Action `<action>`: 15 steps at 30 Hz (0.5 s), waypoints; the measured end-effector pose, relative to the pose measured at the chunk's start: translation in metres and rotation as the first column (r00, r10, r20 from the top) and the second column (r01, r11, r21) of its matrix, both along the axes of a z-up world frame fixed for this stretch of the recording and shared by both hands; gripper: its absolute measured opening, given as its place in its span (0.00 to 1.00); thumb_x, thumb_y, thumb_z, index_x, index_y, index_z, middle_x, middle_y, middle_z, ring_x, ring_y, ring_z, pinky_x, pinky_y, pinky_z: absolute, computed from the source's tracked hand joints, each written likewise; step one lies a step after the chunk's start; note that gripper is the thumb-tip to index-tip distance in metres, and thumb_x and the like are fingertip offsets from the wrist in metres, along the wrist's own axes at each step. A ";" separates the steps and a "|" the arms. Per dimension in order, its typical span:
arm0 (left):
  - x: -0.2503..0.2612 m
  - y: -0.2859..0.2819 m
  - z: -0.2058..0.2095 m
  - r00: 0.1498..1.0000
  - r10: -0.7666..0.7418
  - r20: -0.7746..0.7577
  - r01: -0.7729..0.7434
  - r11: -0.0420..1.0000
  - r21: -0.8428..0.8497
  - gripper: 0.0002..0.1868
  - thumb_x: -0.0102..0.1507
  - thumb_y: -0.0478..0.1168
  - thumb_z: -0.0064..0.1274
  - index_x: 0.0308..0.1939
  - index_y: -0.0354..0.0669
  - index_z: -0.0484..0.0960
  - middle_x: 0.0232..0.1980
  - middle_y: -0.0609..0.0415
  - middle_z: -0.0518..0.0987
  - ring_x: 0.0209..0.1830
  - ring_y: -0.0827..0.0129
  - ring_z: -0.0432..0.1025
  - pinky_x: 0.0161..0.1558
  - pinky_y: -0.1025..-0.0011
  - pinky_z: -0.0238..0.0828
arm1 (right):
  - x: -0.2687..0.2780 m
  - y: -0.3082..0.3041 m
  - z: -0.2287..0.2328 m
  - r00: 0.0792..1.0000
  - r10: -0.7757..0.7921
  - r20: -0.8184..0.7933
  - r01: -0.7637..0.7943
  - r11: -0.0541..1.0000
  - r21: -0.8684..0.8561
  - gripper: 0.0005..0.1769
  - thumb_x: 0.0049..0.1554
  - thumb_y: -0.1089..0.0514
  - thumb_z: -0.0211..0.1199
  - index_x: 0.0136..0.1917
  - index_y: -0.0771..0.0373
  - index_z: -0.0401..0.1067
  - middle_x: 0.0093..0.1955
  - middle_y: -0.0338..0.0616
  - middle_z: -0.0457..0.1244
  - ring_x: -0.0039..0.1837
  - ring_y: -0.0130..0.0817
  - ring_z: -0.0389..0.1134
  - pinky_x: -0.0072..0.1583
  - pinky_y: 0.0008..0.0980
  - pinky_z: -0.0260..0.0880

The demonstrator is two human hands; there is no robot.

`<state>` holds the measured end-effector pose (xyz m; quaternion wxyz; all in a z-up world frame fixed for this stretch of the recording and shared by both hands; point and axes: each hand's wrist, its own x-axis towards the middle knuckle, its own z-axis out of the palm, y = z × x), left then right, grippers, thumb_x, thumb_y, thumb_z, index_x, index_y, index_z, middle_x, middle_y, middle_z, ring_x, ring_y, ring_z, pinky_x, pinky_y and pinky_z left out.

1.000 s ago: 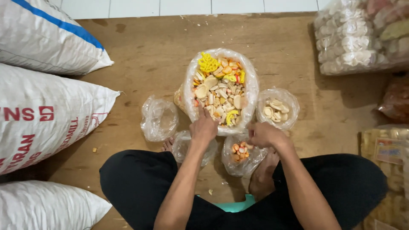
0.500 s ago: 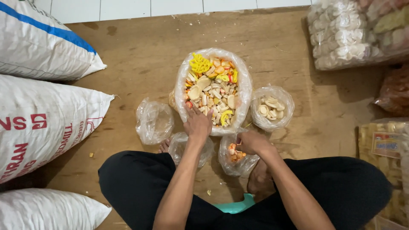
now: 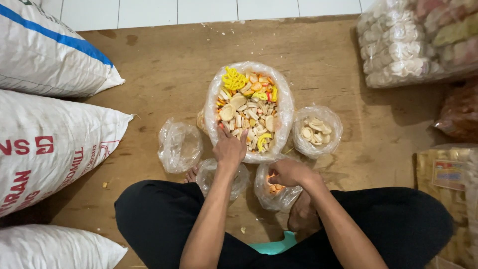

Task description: The person sits cross-legged on the floor and sorts mixed snack pieces from a large plastic bag into smaller clear bags by type. They use both hands to pick and separate the snacks, placing them into designated bags on the floor.

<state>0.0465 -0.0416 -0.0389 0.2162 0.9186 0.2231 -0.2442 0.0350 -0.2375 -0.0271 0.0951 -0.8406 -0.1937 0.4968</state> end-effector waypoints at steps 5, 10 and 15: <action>0.000 0.011 -0.001 0.998 -0.042 -0.044 0.035 0.988 -0.150 0.52 0.68 0.74 0.21 0.79 0.32 0.51 0.84 0.42 0.45 0.71 0.39 0.65 0.63 0.38 0.64 | 0.004 0.020 0.035 0.998 -0.034 0.061 0.024 0.985 0.170 0.21 0.57 0.44 0.58 0.58 0.56 0.75 0.57 0.53 0.71 0.64 0.59 0.69 0.64 0.57 0.69; -0.010 0.023 0.040 0.998 -0.046 -0.041 0.028 0.934 -0.356 0.54 0.68 0.74 0.21 0.80 0.31 0.48 0.84 0.38 0.42 0.79 0.38 0.53 0.70 0.42 0.57 | 0.009 0.025 0.052 0.976 -0.149 0.160 0.081 0.926 0.369 0.16 0.56 0.53 0.63 0.57 0.59 0.76 0.59 0.60 0.69 0.62 0.59 0.70 0.64 0.54 0.70; -0.016 0.035 0.060 1.000 -0.022 -0.001 0.017 0.774 -0.633 0.53 0.67 0.73 0.31 0.76 0.28 0.57 0.79 0.33 0.55 0.33 0.48 0.80 0.19 0.64 0.75 | 0.012 0.021 0.030 0.851 -0.425 0.310 0.187 0.796 0.576 0.20 0.54 0.58 0.66 0.61 0.56 0.74 0.66 0.56 0.62 0.63 0.56 0.69 0.65 0.51 0.69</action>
